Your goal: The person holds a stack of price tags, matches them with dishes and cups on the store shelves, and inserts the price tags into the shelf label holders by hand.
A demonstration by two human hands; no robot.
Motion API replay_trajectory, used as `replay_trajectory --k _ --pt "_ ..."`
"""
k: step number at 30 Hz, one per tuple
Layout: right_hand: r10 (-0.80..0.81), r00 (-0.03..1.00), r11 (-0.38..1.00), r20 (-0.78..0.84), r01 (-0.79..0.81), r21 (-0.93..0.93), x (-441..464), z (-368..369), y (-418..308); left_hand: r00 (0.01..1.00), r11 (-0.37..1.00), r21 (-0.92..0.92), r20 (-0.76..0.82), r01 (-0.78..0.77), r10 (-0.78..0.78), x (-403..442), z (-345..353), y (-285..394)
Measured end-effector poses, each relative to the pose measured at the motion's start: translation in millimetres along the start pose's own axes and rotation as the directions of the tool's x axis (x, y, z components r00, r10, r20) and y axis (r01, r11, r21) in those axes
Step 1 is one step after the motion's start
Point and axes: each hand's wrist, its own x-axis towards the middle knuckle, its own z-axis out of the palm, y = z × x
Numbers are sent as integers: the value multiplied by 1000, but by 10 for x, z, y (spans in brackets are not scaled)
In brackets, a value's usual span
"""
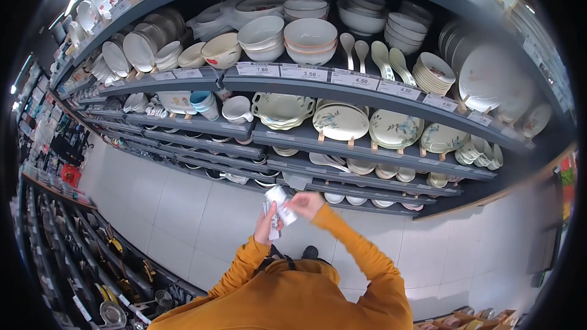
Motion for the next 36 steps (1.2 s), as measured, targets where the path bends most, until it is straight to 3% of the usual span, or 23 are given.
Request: replay_trajectory --k 2,4,6,8,9,10,11,12,13,14,16,21,24,26,30,32,33,34,35,36 --pt "-49 994 997 94 43 67 -59 162 173 999 1000 2 34 -7 7 6 59 -8" --pt "-187 980 963 69 197 -187 -103 109 -39 997 1000 -29 73 8 -6 -4 77 11" --pt "-334 937 820 102 342 -458 -122 -163 -481 998 995 -93 56 29 -24 17 68 8" --pt "-432 891 743 -141 263 -616 -213 -365 -1301 993 990 -134 120 36 -20 75 -72 -83" --pt "-479 846 672 -235 181 -718 -229 -506 -1644 996 965 -255 74 65 -47 75 -7 -100" --pt "-709 650 564 -274 289 -774 -168 -676 -1835 995 969 -239 91 67 -47 63 19 -90" --pt "-834 503 421 -225 318 -849 -170 -791 -2164 993 972 -224 107 66 -43 49 30 -69" --pt "-868 420 344 -265 122 -931 -114 -914 -2333 992 976 -209 120 62 -37 35 44 -52" --pt "-862 418 316 -285 3 -949 -143 -947 -2549 990 978 -198 134 61 -35 13 59 -48" --pt "-908 355 185 -222 -135 -973 -43 -1123 -2576 988 981 -186 148 59 -31 -10 70 -44" --pt "-876 437 127 -206 -202 -971 52 -1375 -2620 986 981 -182 165 61 -31 -31 88 -56" --pt "-762 625 201 -169 -20 -979 -8 -1469 -2793 987 970 -220 145 107 -76 -118 166 -64" --pt "-700 675 304 -234 -15 -952 -44 -1526 -2895 979 966 -215 173 140 -103 -96 150 -61" --pt "-759 612 368 -224 119 -922 -41 -1615 -2876 975 955 -258 202 147 -96 -53 138 -54" --pt "-849 468 383 -245 226 -896 -342 -1291 -2694 973 943 -300 215 143 -79 58 242 57" --pt "-794 528 490 -302 260 -832 -496 -1085 -2302 976 958 -262 210 118 -63 151 313 113" --pt "-707 623 598 -335 274 -754 -513 -1002 -1972 975 966 -233 214 109 -58 203 336 122" --pt "-499 772 794 -395 225 -564 -495 -942 -1546 975 973 -210 217 95 -48 254 360 117" --pt "-490 805 786 -334 243 -569 -479 -808 -1137 974 976 -194 219 100 -56 309 381 107" --pt "-336 886 929 -319 257 -266 -448 -631 -685 970 984 -112 212 141 -115 364 364 64"
